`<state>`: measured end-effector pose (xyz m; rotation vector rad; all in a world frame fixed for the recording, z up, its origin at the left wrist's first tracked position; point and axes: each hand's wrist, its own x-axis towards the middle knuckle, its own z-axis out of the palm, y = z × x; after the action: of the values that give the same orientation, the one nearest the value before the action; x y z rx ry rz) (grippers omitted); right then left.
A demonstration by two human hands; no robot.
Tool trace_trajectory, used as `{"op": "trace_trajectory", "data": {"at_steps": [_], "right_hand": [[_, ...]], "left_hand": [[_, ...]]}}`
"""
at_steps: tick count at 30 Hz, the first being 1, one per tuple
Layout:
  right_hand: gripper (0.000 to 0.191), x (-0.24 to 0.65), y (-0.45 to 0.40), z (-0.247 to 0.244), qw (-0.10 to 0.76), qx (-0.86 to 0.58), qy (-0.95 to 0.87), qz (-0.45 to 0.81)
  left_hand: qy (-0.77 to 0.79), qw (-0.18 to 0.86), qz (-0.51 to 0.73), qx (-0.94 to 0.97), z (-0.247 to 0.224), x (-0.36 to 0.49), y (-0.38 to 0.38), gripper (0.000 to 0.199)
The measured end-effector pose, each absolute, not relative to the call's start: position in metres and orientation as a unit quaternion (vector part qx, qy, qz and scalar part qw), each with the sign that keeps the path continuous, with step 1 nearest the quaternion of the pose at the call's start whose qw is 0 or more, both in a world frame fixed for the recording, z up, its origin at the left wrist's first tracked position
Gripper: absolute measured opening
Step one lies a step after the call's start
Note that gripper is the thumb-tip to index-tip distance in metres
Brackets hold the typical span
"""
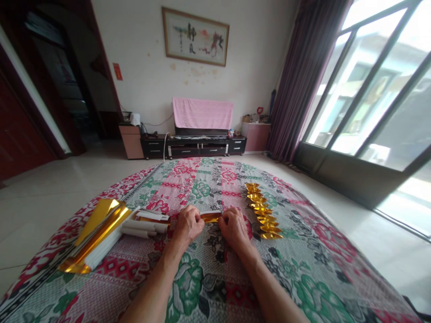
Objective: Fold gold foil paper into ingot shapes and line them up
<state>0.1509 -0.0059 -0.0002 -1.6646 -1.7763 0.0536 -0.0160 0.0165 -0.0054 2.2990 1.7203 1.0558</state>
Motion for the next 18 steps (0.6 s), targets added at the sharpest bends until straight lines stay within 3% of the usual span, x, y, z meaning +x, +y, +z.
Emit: {"op": "trace_trajectory", "data": {"at_steps": [18], "right_hand": [[0.019,0.151,-0.0059,0.002,0.334,-0.646,-0.686,0.025]], "left_hand": [[0.536,0.05,0.35,0.767,-0.0071,-0.0208,0.0164,0.01]]}}
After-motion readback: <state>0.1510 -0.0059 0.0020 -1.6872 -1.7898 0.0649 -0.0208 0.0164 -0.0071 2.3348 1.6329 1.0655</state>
